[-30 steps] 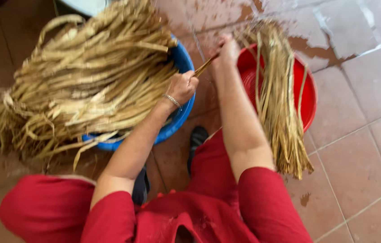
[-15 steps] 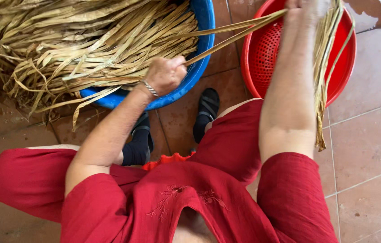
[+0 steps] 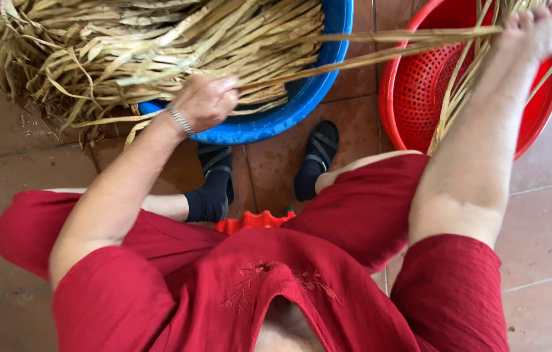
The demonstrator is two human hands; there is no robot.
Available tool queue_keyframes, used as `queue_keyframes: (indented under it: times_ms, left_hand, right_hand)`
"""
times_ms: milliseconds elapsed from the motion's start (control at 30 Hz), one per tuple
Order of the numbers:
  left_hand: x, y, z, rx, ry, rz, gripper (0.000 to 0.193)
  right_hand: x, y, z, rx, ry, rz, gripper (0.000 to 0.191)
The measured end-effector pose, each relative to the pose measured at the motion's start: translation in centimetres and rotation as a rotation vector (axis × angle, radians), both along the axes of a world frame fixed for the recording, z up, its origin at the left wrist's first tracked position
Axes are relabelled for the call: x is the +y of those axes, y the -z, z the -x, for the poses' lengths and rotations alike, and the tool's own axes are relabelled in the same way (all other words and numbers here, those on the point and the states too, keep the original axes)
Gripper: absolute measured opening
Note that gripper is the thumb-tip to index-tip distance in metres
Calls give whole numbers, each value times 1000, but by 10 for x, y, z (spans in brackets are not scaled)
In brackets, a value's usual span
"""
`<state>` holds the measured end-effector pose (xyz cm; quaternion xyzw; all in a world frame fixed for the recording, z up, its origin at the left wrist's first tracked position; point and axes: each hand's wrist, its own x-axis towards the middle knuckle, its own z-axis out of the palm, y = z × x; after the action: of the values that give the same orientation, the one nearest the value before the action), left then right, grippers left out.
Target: The person sits on a small stool and repeatedly picks dried plant strips from a blue basin, separates them by hand, and places them into a red colander. The hands work continuously, handling the strips one at a time or in small bundles.
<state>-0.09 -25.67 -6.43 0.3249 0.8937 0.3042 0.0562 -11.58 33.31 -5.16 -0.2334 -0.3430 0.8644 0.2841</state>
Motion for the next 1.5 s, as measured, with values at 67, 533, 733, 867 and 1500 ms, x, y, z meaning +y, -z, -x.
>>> queue_keyframes:
  times_ms: [67, 533, 733, 867, 1500]
  left_hand:
    - [-19, 2, -2, -19, 9, -72, 15]
    - [-128, 38, -5, -31, -76, 325, 22]
    - [-89, 64, 25, -372, -202, 769, 26]
    - [-44, 75, 56, -348, -203, 809, 31]
    - [80, 69, 62, -193, -505, -82, 22]
  right_hand:
    - [7, -3, -9, -57, 111, 28, 31]
    - [33, 0, -28, -329, -175, 12, 40]
    - [14, -5, -28, -248, -270, -55, 39]
    - [-42, -8, -26, -130, -231, -94, 38]
    - [-197, -4, -2, -559, -885, -570, 16]
